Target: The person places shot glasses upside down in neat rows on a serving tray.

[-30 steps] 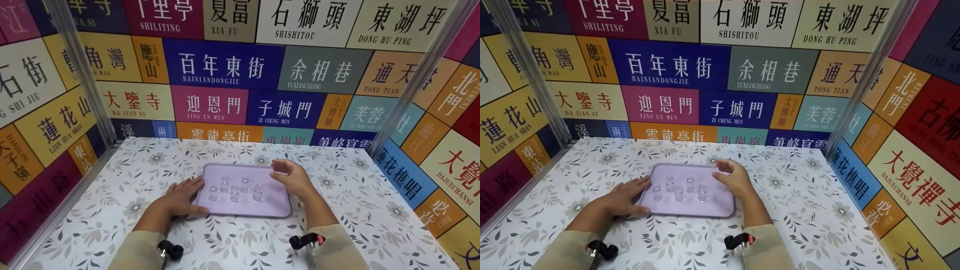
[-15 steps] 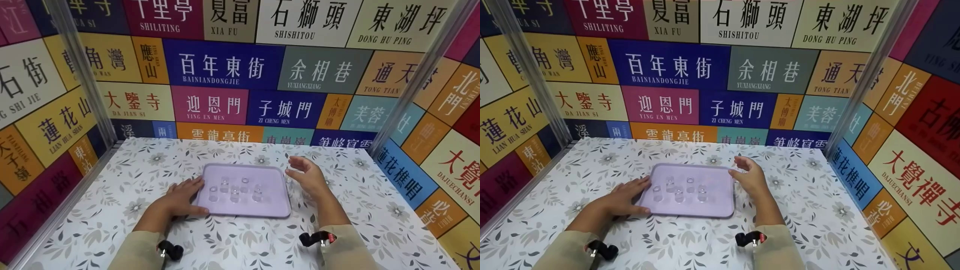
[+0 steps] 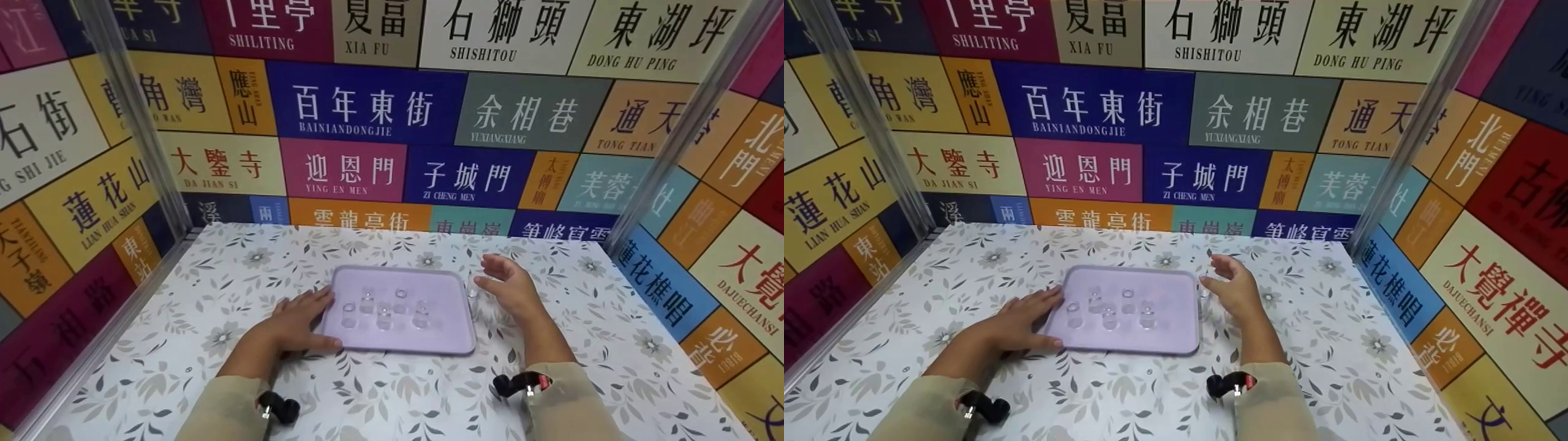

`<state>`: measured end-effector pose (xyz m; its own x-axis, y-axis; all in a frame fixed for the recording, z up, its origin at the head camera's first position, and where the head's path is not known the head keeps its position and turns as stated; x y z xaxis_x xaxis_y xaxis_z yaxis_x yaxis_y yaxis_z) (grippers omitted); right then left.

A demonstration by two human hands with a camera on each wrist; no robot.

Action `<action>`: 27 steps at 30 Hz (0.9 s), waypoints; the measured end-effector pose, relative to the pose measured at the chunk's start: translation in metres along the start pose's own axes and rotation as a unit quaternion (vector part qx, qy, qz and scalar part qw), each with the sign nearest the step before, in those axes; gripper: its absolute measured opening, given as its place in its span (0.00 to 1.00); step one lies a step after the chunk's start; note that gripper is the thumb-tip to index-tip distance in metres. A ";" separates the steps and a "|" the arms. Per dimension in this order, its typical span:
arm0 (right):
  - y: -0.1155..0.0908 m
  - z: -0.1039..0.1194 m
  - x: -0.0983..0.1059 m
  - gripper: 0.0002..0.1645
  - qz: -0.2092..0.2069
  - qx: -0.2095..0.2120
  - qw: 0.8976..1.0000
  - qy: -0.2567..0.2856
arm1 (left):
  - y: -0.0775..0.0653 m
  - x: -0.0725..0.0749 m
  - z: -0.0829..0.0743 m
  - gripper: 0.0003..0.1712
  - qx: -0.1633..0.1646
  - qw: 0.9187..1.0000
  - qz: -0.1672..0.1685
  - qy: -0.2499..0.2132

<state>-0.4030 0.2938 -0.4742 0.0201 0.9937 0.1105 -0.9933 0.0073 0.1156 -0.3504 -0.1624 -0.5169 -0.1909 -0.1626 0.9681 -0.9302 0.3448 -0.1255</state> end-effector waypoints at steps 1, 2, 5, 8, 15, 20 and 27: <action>0.001 -0.003 0.000 0.40 0.002 -0.004 1.000 0.000 | 0.000 0.000 0.000 0.68 -0.001 1.000 0.000 0.000; 0.003 -0.006 0.000 0.41 0.003 -0.010 1.000 -0.002 | 0.000 0.000 0.000 0.68 -0.002 1.000 0.000 0.001; 0.006 -0.013 0.001 0.43 0.011 -0.021 1.000 -0.011 | -0.001 0.001 0.000 0.68 -0.002 1.000 0.000 0.001; 0.009 -0.018 0.001 0.42 0.017 -0.027 0.999 -0.016 | -0.001 0.001 0.000 0.68 0.000 1.000 0.000 0.000; 0.015 -0.031 -0.001 0.43 0.022 -0.063 0.998 -0.019 | 0.001 -0.002 0.001 0.68 -0.001 1.000 -0.001 0.004; 0.016 -0.043 -0.004 0.44 0.018 -0.080 0.997 -0.009 | 0.002 -0.002 0.002 0.68 -0.002 1.000 -0.003 0.003; 0.015 -0.051 -0.008 0.37 0.009 -0.076 0.994 -0.076 | 0.001 -0.002 0.001 0.68 0.003 1.000 0.002 -0.003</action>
<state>-0.4235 0.2919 -0.5240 0.0087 0.9652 0.2612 -0.9991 0.0190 -0.0368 -0.3517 -0.1628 -0.5195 -0.1961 -0.1670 0.9663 -0.9315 0.3396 -0.1303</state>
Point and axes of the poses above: each hand's wrist, its own y-axis towards the middle knuckle, its own x-axis out of the back of the hand, z = x × y, the point moved 3 cm from there along y, towards the middle knuckle, and after that the axes turned 15 degrees about y, right-handed, at the moved point
